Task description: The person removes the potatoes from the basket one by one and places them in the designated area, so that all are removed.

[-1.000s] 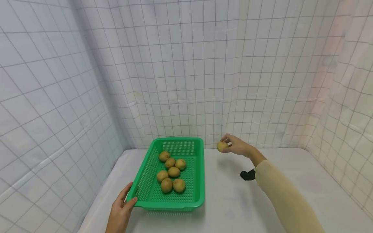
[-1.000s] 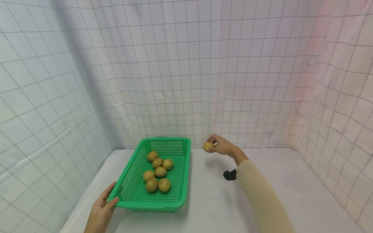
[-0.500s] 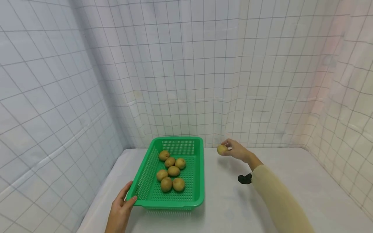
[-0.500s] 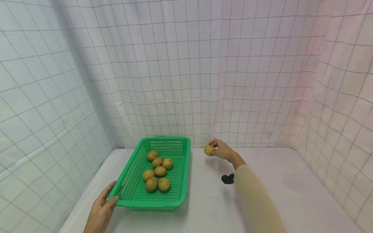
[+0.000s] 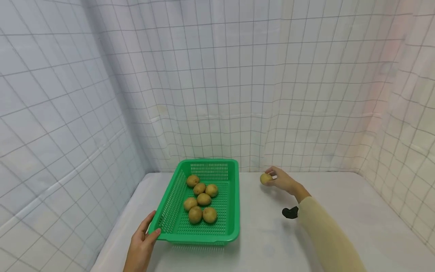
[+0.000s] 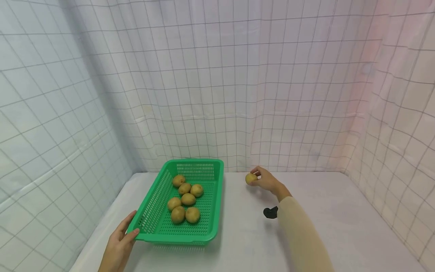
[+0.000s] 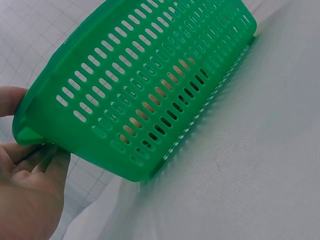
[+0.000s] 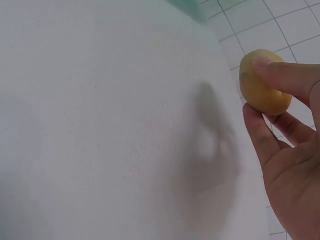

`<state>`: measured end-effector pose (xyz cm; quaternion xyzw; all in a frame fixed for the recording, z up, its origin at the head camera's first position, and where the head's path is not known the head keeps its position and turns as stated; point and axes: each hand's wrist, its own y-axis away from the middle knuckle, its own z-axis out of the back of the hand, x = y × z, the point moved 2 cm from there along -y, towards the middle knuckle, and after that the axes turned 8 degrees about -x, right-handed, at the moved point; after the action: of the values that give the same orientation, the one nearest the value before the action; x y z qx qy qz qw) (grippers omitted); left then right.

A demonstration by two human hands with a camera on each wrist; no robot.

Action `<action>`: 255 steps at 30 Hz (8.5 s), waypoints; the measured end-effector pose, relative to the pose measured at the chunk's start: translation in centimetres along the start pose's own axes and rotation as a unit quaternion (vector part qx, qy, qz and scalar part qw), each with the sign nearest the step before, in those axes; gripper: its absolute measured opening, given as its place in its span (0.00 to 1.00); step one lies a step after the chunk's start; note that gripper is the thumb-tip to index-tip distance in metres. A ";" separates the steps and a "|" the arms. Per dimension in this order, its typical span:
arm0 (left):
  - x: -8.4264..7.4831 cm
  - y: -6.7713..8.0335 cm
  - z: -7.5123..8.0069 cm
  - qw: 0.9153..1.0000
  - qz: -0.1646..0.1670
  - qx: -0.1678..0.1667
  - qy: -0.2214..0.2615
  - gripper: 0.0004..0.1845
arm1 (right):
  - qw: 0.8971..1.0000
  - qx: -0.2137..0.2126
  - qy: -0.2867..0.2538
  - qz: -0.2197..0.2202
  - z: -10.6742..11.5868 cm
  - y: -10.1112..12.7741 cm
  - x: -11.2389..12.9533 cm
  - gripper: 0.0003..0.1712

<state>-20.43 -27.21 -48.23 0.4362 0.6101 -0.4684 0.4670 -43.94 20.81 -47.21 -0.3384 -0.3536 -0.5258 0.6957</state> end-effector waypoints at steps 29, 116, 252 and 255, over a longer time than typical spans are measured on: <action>-0.1 0.0 0.3 1.000 -0.011 0.012 0.003 0.38 | 0.999 -0.015 -0.020 -0.028 0.4 1.0 -3.8 0.30; 0.1 -0.1 0.2 1.000 -0.017 0.009 0.002 0.38 | 0.995 0.077 0.011 0.062 2.1 0.4 3.8 0.32; -0.3 0.2 -0.1 1.000 -0.007 0.000 -0.024 0.37 | 0.890 0.402 0.080 0.198 -18.4 -1.7 18.5 0.29; -0.4 0.2 -0.2 1.000 -0.009 -0.002 -0.026 0.38 | 0.885 0.406 0.101 0.205 -18.2 -1.7 18.5 0.28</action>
<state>-20.17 -26.99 -47.89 0.4178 0.6026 -0.4825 0.4791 -39.50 -4.05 -40.85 -0.0366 -0.3867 -0.2138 0.8963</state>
